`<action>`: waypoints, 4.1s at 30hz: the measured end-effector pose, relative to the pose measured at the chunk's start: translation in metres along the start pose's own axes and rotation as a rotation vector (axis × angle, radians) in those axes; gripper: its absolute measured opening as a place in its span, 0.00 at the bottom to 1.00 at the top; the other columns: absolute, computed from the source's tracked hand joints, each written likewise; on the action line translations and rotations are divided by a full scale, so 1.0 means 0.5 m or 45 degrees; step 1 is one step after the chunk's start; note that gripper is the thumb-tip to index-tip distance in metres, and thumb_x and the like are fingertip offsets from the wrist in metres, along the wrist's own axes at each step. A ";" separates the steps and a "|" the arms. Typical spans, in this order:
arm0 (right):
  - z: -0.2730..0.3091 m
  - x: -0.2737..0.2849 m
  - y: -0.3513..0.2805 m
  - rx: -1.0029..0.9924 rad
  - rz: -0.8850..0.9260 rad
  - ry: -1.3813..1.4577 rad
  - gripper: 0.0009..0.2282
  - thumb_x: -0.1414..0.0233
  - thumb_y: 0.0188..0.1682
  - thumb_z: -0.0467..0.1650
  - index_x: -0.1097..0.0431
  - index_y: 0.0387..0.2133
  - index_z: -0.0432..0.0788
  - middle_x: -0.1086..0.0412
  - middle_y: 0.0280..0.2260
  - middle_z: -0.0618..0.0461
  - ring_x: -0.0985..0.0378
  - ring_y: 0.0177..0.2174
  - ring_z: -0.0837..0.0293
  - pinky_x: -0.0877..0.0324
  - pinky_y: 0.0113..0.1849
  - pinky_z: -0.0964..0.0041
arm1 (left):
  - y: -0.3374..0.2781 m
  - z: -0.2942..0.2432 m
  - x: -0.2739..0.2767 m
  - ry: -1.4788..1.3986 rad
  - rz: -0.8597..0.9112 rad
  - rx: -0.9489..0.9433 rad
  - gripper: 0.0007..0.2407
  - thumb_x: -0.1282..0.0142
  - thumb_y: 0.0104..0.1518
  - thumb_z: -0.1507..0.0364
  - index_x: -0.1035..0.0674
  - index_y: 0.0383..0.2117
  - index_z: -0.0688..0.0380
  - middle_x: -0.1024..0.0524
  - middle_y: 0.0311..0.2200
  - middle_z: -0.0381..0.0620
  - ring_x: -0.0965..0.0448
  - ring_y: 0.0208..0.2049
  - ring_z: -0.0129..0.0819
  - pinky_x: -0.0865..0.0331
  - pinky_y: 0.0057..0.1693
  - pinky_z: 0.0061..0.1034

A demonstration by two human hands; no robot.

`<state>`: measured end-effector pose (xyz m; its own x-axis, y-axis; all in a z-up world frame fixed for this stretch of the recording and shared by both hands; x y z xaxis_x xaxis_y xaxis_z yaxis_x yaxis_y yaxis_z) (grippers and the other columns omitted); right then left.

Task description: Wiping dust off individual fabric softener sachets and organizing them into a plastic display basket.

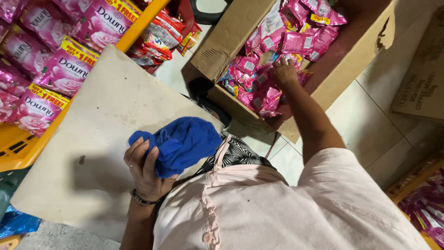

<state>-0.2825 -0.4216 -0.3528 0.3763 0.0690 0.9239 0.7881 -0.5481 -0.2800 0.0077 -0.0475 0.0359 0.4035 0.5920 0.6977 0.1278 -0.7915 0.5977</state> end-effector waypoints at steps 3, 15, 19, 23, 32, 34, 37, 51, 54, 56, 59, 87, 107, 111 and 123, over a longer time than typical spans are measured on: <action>-0.031 -0.056 0.033 -0.030 0.077 0.061 0.08 0.51 0.48 0.35 0.23 0.27 0.59 0.25 0.24 0.60 0.22 0.34 0.55 0.46 0.48 0.40 | 0.003 0.000 0.003 -0.018 0.014 0.013 0.32 0.59 0.63 0.45 0.29 0.56 0.67 0.32 0.51 0.65 0.30 0.54 0.68 0.37 0.59 0.54; -0.077 0.481 0.000 -0.057 0.203 1.865 0.05 0.50 0.59 0.28 0.26 0.39 0.47 0.22 0.36 0.53 0.18 0.36 0.60 0.20 0.44 0.62 | 0.233 -0.083 0.117 -0.014 0.087 0.372 0.10 0.37 0.58 0.78 0.25 0.42 0.64 0.33 0.53 0.59 0.32 0.60 0.62 0.34 0.68 0.53; -0.068 0.662 -0.016 0.082 0.184 1.808 0.06 0.48 0.60 0.34 0.25 0.39 0.47 0.24 0.31 0.57 0.27 0.26 0.65 0.30 0.31 0.69 | 0.299 -0.080 0.052 -0.468 0.100 0.437 0.16 0.38 0.58 0.79 0.27 0.51 0.73 0.32 0.56 0.62 0.26 0.55 0.53 0.26 0.60 0.36; 0.009 0.938 -0.097 0.775 -0.038 1.830 0.07 0.48 0.57 0.24 0.26 0.44 0.32 0.24 0.36 0.49 0.26 0.29 0.65 0.32 0.33 0.73 | 0.290 -0.042 -0.098 -0.946 0.447 0.569 0.33 0.37 0.56 0.63 0.42 0.63 0.65 0.34 0.61 0.63 0.30 0.63 0.52 0.36 0.68 0.39; -0.006 0.665 0.050 0.186 -0.295 2.030 0.14 0.52 0.61 0.37 0.30 0.51 0.38 0.29 0.39 0.51 0.31 0.31 0.63 0.34 0.33 0.70 | 0.164 0.032 -0.217 -1.651 0.482 1.320 0.06 0.45 0.65 0.68 0.20 0.36 0.57 0.27 0.28 0.34 0.34 0.27 0.16 0.41 0.35 0.13; -0.003 0.397 0.078 -0.264 -0.182 1.926 0.15 0.49 0.59 0.41 0.27 0.47 0.42 0.30 0.28 0.58 0.38 0.18 0.70 0.41 0.19 0.75 | 0.155 0.045 -0.222 -1.853 0.278 1.371 0.07 0.45 0.65 0.70 0.22 0.42 0.60 0.23 0.36 0.38 0.27 0.35 0.17 0.33 0.45 0.12; 0.102 0.118 0.049 0.035 0.355 1.237 0.13 0.52 0.46 0.17 0.26 0.44 0.28 0.27 0.41 0.23 0.26 0.45 0.23 0.35 0.49 0.38 | 0.134 0.063 -0.231 -1.793 0.097 1.382 0.09 0.44 0.65 0.70 0.19 0.48 0.54 0.18 0.41 0.44 0.18 0.43 0.27 0.24 0.56 0.31; 0.077 -0.223 -0.123 0.186 1.014 1.288 0.31 0.40 0.41 0.34 0.37 0.60 0.35 0.33 0.59 0.38 0.37 0.61 0.45 0.44 0.63 0.59 | 0.136 0.054 -0.239 -1.736 0.137 1.391 0.10 0.45 0.65 0.71 0.20 0.50 0.54 0.18 0.42 0.44 0.19 0.45 0.28 0.25 0.58 0.33; 0.051 -0.482 -0.129 -1.261 1.512 2.918 0.28 0.56 0.58 0.37 0.52 0.66 0.32 0.49 0.66 0.29 0.56 0.68 0.44 0.70 0.67 0.54 | 0.132 0.059 -0.239 -1.732 0.112 1.404 0.10 0.45 0.65 0.70 0.20 0.50 0.54 0.18 0.43 0.43 0.19 0.45 0.27 0.25 0.58 0.33; 0.039 -0.398 -0.120 -1.175 1.452 2.755 0.26 0.58 0.59 0.35 0.51 0.66 0.31 0.49 0.67 0.29 0.57 0.69 0.44 0.68 0.67 0.55 | 0.120 0.066 -0.249 -1.737 0.104 1.397 0.10 0.45 0.65 0.71 0.20 0.50 0.54 0.18 0.42 0.43 0.19 0.45 0.28 0.25 0.58 0.33; 0.020 -0.254 -0.126 -0.700 1.226 2.237 0.25 0.46 0.47 0.29 0.38 0.60 0.36 0.37 0.57 0.35 0.40 0.59 0.44 0.49 0.60 0.58 | 0.119 0.064 -0.247 -1.746 0.102 1.406 0.10 0.45 0.65 0.71 0.20 0.50 0.54 0.18 0.42 0.44 0.18 0.45 0.28 0.25 0.58 0.33; 0.072 -0.184 -0.061 -0.471 0.161 2.354 0.11 0.35 0.47 0.26 0.29 0.38 0.48 0.23 0.36 0.56 0.20 0.36 0.61 0.24 0.36 0.71 | 0.085 0.084 -0.270 -1.749 0.061 1.454 0.10 0.43 0.64 0.72 0.20 0.50 0.54 0.18 0.42 0.44 0.18 0.46 0.29 0.25 0.59 0.35; -0.084 0.501 -0.084 -0.114 -0.125 1.953 0.12 0.42 0.55 0.32 0.27 0.49 0.42 0.26 0.42 0.48 0.25 0.41 0.57 0.29 0.45 0.62 | 0.115 0.089 -0.259 -2.024 -0.185 1.335 0.14 0.45 0.66 0.65 0.25 0.54 0.55 0.21 0.46 0.43 0.20 0.46 0.27 0.26 0.54 0.27; -0.089 0.711 -0.101 0.147 -0.556 2.484 0.07 0.48 0.59 0.29 0.31 0.49 0.48 0.30 0.48 0.61 0.28 0.45 0.69 0.30 0.55 0.74 | 0.160 0.107 -0.170 -2.170 -0.347 1.029 0.06 0.43 0.64 0.72 0.20 0.42 0.58 0.23 0.39 0.36 0.26 0.41 0.21 0.33 0.52 0.18; 0.401 0.928 0.144 -0.164 -0.041 2.973 0.07 0.38 0.49 0.34 0.30 0.34 0.54 0.32 0.29 0.63 0.24 0.34 0.63 0.27 0.46 0.64 | -0.077 0.356 0.187 -1.646 -1.093 1.148 0.11 0.42 0.64 0.65 0.19 0.50 0.50 0.19 0.48 0.45 0.19 0.50 0.42 0.29 0.61 0.45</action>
<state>0.0464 -0.2620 0.0036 -0.6900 -0.5887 -0.4211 0.7218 -0.6032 -0.3393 0.2020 0.0112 0.0078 0.2894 0.7082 -0.6440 0.8877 -0.4503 -0.0963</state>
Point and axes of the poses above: each hand's wrist, its own y-axis towards the middle knuckle, its own x-axis out of the back of the hand, z = x × y, the point moved 6 cm from there along y, towards the middle knuckle
